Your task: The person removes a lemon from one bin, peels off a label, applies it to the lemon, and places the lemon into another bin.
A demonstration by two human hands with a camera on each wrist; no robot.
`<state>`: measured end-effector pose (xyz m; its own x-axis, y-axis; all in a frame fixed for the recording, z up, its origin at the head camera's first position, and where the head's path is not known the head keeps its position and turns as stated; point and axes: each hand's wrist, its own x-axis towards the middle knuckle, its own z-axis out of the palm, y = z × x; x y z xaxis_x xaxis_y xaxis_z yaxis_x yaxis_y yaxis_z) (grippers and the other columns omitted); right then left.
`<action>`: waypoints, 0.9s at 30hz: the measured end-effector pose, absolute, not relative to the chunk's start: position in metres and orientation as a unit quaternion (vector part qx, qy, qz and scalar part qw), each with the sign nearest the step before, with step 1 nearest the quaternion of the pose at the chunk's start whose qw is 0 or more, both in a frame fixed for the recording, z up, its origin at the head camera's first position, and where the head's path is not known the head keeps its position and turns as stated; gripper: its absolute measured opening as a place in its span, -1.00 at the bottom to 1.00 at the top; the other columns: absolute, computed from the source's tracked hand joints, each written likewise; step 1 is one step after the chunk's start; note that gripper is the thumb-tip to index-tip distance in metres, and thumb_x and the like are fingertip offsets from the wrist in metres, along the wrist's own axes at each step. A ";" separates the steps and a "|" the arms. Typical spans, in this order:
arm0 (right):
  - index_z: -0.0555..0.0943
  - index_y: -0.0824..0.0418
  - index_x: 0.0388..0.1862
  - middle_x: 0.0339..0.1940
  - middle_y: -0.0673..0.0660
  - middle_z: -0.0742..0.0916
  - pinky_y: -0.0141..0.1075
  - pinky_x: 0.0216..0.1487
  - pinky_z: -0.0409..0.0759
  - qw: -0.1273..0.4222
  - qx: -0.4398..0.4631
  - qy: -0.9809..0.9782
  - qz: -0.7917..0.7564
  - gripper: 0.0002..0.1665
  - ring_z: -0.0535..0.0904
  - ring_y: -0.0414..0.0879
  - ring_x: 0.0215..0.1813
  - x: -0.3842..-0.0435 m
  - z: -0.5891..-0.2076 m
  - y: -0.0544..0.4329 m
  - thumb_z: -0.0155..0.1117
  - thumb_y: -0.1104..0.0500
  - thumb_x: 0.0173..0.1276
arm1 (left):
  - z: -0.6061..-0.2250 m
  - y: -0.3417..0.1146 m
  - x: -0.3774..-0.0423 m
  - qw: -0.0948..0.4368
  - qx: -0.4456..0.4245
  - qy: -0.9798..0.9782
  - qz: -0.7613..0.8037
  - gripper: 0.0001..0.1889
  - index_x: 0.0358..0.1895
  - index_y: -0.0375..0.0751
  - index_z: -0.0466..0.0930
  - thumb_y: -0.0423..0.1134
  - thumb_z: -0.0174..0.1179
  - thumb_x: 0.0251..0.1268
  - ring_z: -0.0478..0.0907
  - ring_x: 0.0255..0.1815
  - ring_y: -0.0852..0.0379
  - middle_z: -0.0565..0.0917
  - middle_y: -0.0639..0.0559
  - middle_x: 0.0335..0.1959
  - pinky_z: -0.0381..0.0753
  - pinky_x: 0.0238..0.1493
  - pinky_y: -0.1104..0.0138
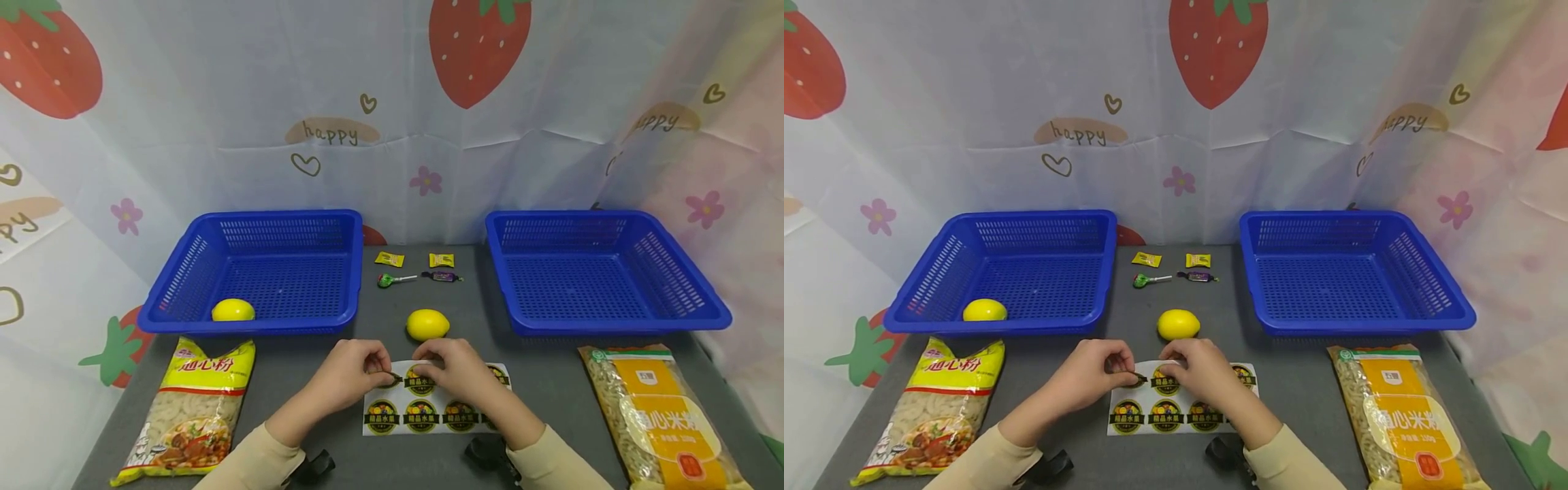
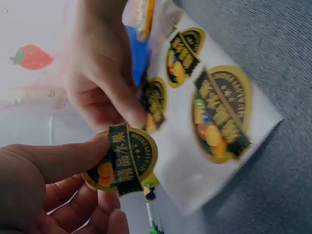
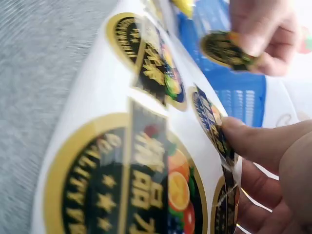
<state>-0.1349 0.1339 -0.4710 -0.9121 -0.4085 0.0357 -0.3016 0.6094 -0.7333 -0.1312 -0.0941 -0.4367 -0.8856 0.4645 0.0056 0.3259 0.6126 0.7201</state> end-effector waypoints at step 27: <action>0.75 0.05 -0.26 -0.35 -0.10 0.72 -0.30 -0.26 0.62 -0.049 -0.195 0.941 -0.271 -0.83 0.62 -0.22 -0.31 -0.128 -0.472 0.124 0.56 0.11 0.20 | -0.439 -0.097 -0.132 0.083 0.176 0.860 0.472 -0.90 -0.37 -0.03 0.68 -0.28 0.43 0.22 0.58 -0.42 0.20 0.67 0.15 -0.46 0.60 -0.41 0.39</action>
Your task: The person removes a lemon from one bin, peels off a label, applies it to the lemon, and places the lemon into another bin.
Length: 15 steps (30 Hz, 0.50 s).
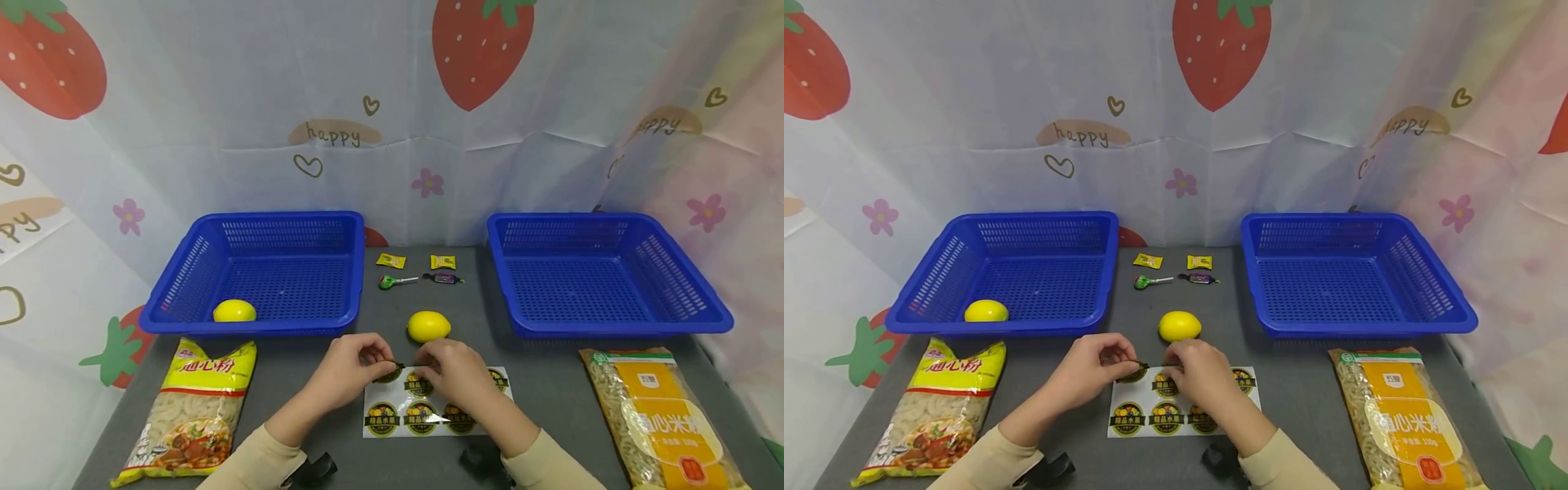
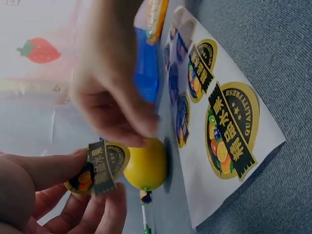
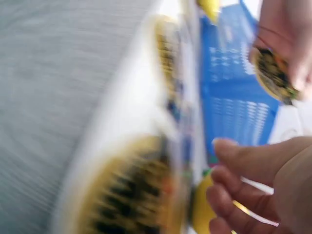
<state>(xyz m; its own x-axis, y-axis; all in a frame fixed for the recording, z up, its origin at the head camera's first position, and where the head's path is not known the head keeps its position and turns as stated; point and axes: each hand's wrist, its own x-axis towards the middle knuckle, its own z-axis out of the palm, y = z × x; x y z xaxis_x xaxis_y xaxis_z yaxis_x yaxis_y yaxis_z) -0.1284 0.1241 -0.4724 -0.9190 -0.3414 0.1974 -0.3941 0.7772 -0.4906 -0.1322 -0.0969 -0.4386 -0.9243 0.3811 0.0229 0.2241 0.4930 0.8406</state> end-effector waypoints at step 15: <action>0.70 0.06 0.13 0.20 0.07 0.66 0.07 0.25 0.55 0.076 0.172 -0.934 0.304 -0.48 0.49 0.08 0.28 -0.174 -0.461 0.142 0.59 0.06 0.18 | -0.438 -0.090 -0.135 0.082 0.140 0.852 0.498 -0.76 -0.10 -0.13 0.68 -0.42 0.35 0.18 0.66 -0.24 0.19 0.71 0.08 -0.22 0.66 -0.18 0.32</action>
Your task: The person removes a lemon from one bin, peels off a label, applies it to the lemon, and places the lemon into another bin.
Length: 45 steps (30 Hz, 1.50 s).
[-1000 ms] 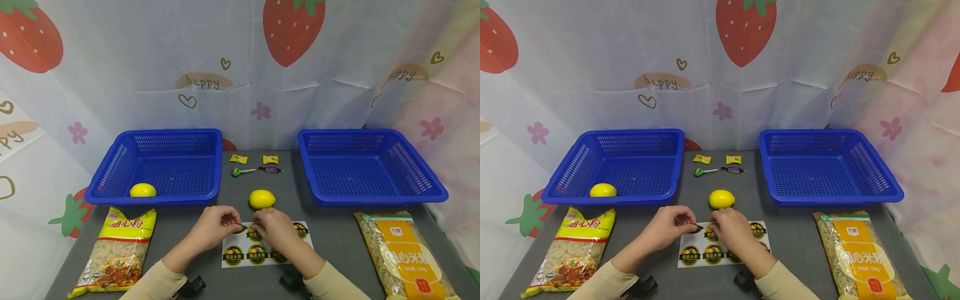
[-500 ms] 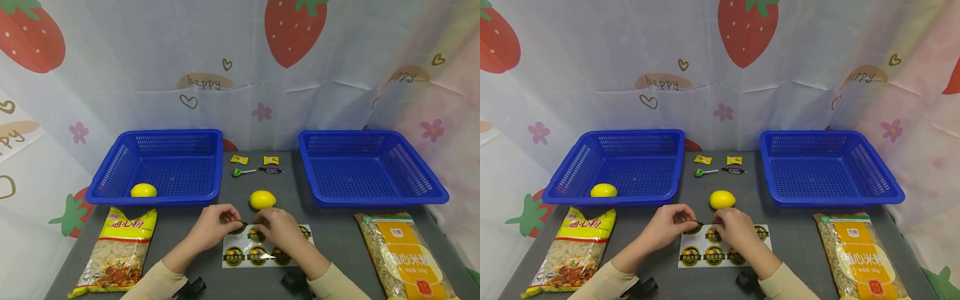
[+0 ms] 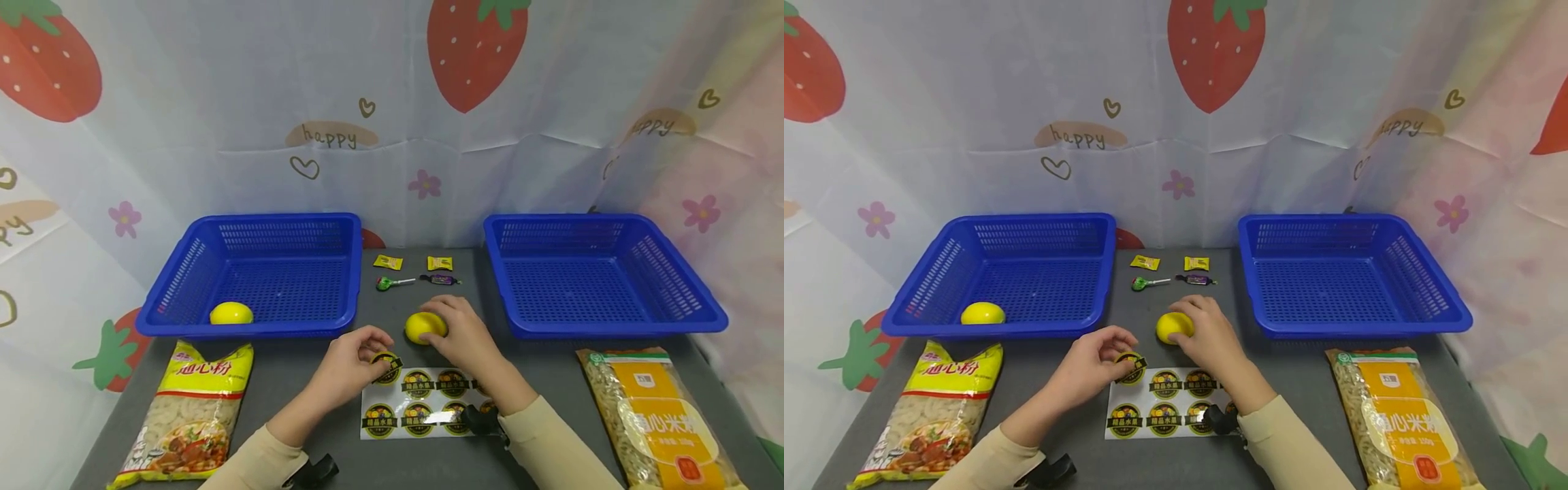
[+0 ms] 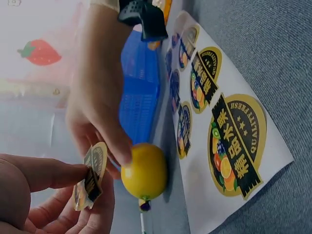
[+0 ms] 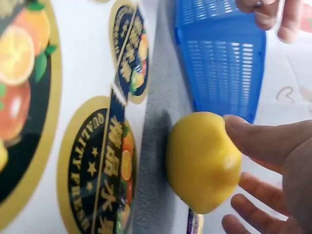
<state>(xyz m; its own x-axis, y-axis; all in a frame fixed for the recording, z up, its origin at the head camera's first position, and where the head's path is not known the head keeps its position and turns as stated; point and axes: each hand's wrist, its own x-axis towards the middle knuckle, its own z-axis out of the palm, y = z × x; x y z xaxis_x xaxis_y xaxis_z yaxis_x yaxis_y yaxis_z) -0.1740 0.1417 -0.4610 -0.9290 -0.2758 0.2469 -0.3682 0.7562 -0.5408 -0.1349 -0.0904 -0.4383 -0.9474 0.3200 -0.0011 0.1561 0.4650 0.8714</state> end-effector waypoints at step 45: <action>0.30 0.11 0.54 0.45 0.30 0.46 -0.11 0.20 0.65 -0.145 0.143 -0.732 0.650 -0.43 0.53 0.19 0.32 -0.145 -0.453 0.144 -0.07 -0.03 0.67 | -0.430 -0.068 -0.138 0.032 0.113 0.809 0.576 -0.56 0.16 -0.08 0.57 -0.35 0.42 0.21 0.64 -0.39 0.16 0.74 0.04 -0.29 0.64 -0.32 0.37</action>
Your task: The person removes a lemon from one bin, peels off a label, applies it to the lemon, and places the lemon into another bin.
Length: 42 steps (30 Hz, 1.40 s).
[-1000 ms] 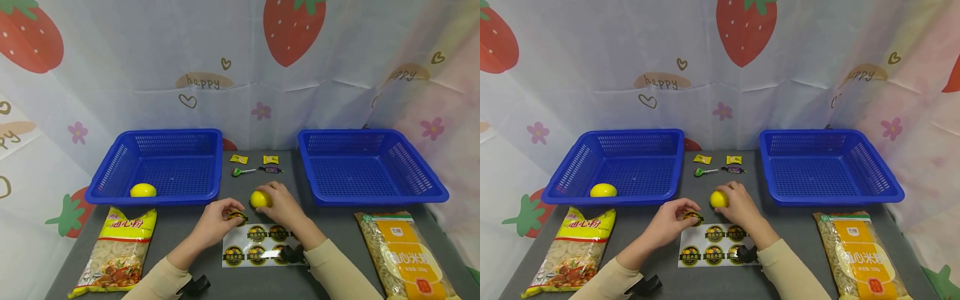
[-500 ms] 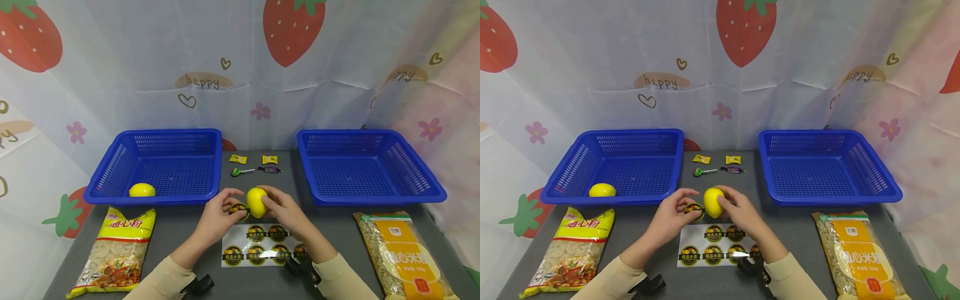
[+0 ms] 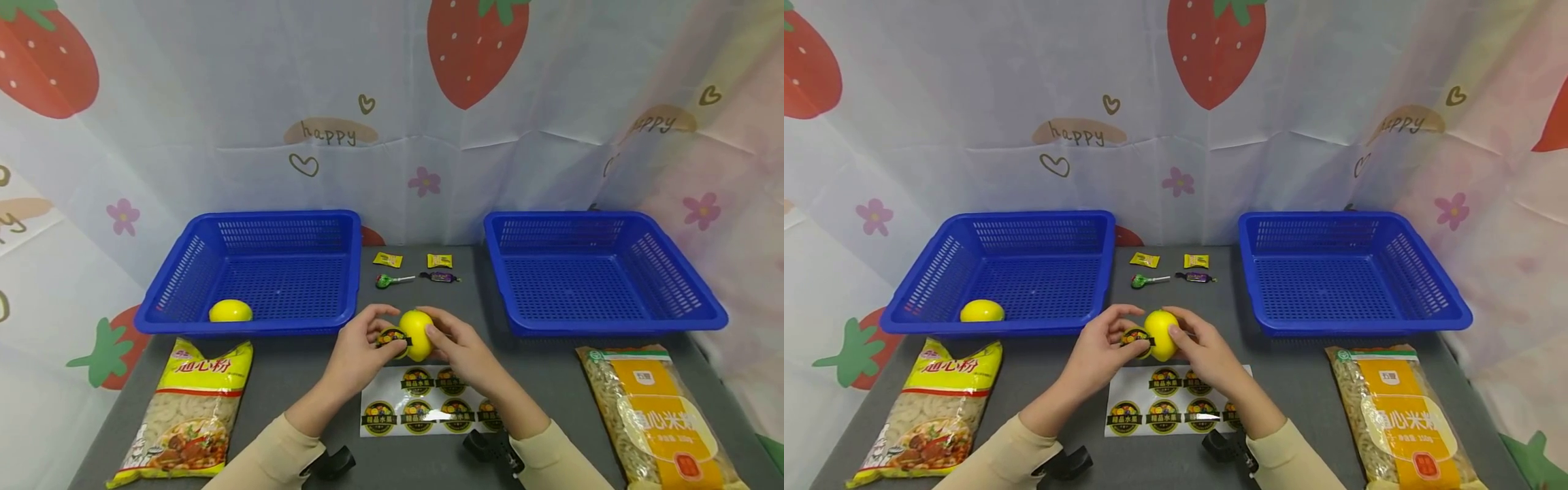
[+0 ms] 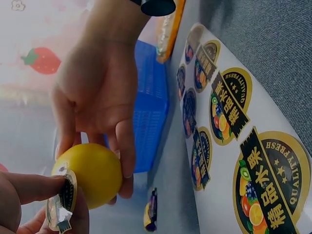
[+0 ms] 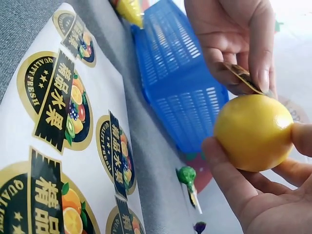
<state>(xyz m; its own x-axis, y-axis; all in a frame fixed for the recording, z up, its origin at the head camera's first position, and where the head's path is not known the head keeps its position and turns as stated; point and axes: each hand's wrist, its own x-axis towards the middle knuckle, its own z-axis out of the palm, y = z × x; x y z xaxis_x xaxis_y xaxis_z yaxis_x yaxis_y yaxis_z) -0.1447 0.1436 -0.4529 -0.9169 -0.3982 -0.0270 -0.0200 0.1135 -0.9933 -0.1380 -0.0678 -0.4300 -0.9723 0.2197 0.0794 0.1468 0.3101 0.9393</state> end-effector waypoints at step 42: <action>0.25 0.23 0.56 0.46 0.29 0.44 -0.13 0.19 0.65 0.143 -0.146 0.711 -0.673 -0.35 0.53 0.17 0.33 -0.141 -0.449 0.147 -0.10 -0.08 0.67 | -0.424 -0.062 -0.137 -0.008 0.140 0.810 0.569 -0.67 0.06 -0.09 0.68 -0.29 0.42 0.22 0.57 -0.39 0.16 0.74 0.03 -0.21 0.53 -0.40 0.44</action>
<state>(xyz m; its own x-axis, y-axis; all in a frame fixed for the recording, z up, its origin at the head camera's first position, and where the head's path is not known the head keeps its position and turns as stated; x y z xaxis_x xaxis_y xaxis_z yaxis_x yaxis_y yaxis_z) -0.1412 0.1466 -0.4490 -0.9160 -0.4010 -0.0067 -0.0156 0.0525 -0.9985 -0.1369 -0.0618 -0.4238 -0.9604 0.2185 0.1728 0.2366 0.3121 0.9201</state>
